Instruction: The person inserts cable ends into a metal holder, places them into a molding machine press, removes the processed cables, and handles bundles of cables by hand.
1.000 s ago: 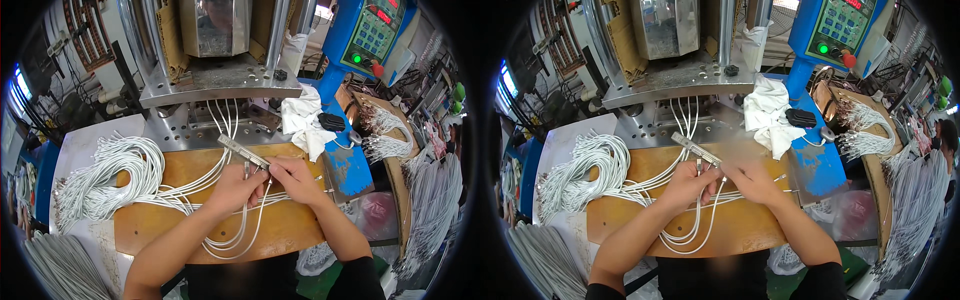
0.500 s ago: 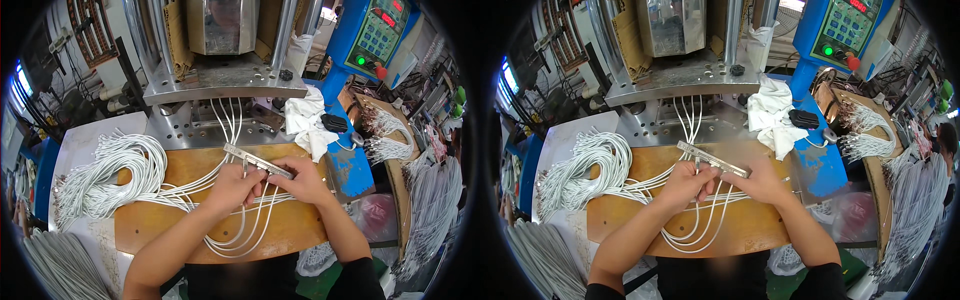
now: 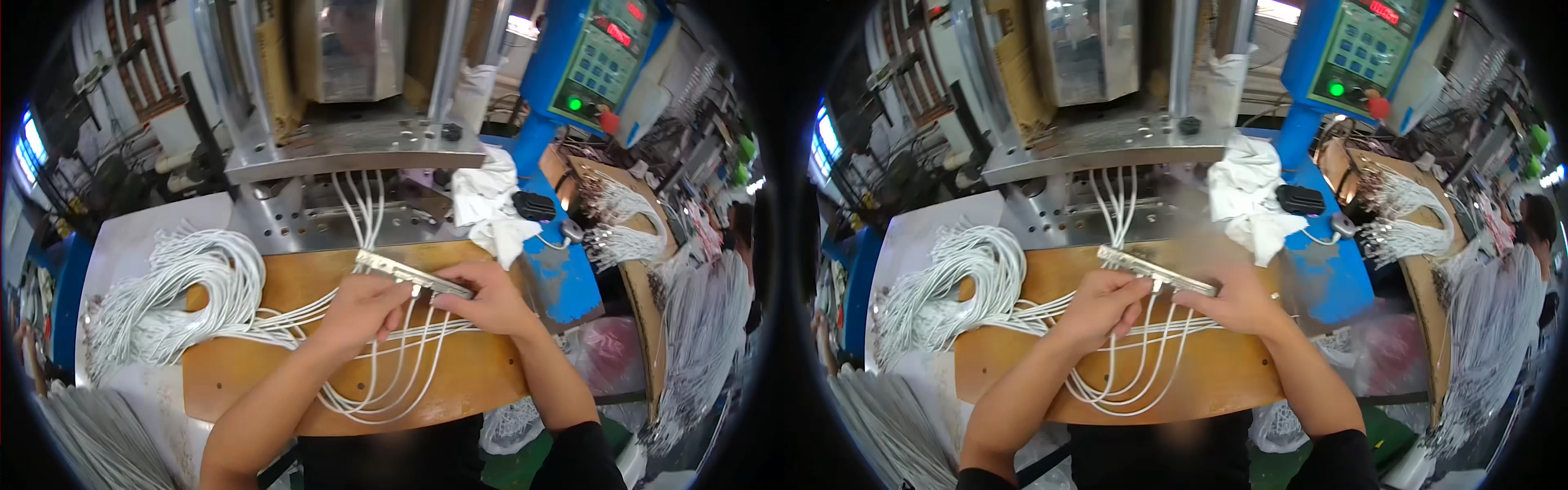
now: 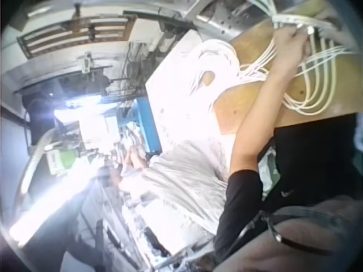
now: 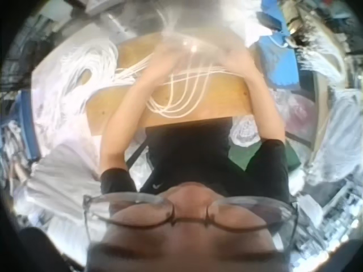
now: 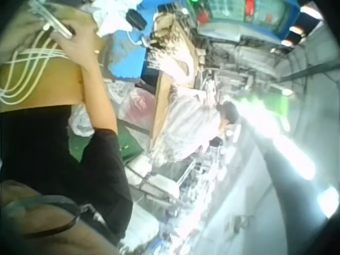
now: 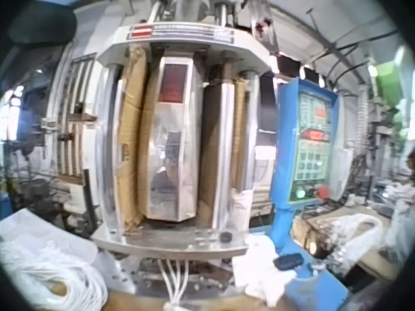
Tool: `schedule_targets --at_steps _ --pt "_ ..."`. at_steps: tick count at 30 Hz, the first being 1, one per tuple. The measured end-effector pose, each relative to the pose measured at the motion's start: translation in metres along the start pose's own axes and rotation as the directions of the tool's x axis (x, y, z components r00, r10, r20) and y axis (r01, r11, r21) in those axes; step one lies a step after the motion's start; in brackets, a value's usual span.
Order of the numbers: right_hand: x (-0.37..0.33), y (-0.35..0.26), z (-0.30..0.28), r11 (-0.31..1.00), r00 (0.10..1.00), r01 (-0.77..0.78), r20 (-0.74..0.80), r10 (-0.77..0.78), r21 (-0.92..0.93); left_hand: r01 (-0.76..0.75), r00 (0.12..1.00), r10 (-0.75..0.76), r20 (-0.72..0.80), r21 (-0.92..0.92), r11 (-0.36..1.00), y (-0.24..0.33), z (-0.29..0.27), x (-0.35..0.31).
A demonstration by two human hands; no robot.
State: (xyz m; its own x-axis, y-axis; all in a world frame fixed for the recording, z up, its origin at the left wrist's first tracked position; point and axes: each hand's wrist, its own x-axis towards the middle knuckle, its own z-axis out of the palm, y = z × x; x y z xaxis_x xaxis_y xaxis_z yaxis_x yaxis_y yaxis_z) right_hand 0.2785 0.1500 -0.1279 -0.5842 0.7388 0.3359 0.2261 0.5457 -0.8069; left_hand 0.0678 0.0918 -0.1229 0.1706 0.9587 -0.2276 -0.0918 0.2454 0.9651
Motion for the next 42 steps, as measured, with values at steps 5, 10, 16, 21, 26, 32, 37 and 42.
schedule_targets --at_steps 5,10,16,21,26,32,37,42 --pt "0.009 -0.009 -0.001 0.992 0.987 -0.114 0.121 0.107 0.052 -0.077 0.994 0.087 -0.073 0.123 0.989 0.0 -0.007 -0.005" --pt "0.007 0.03 -0.009 0.968 0.995 0.064 -0.054 -0.079 -0.244 -0.339 0.795 0.543 -0.271 0.545 0.767 -0.003 -0.009 0.008" --pt "0.021 0.001 -0.009 0.906 0.966 0.001 0.235 0.109 -0.423 -0.374 0.836 0.45 -0.313 0.273 0.886 -0.005 -0.057 0.033" --pt "0.11 0.021 0.006 0.783 0.975 0.122 -0.075 -0.21 -0.609 -0.154 0.977 0.113 -0.181 -0.226 0.962 0.011 -0.105 0.075" --pt "0.22 0.132 0.015 0.737 0.836 0.259 -0.237 -0.495 -0.624 0.003 1.0 -0.003 0.001 -0.315 0.949 0.02 -0.058 0.086" --pt "0.238 0.127 0.049 0.878 0.878 0.427 -0.333 -0.345 0.216 -0.055 0.998 0.056 -0.007 -0.343 0.938 0.014 -0.075 0.079" --pt "0.226 0.12 0.036 0.926 0.853 0.374 -0.37 -0.368 -0.057 -0.087 0.996 0.073 -0.052 -0.358 0.93 0.018 -0.069 0.08" --pt "0.176 0.074 0.023 0.959 0.944 0.118 -0.27 -0.189 -0.259 -0.109 0.983 0.158 0.093 -0.401 0.91 0.029 -0.089 0.046"
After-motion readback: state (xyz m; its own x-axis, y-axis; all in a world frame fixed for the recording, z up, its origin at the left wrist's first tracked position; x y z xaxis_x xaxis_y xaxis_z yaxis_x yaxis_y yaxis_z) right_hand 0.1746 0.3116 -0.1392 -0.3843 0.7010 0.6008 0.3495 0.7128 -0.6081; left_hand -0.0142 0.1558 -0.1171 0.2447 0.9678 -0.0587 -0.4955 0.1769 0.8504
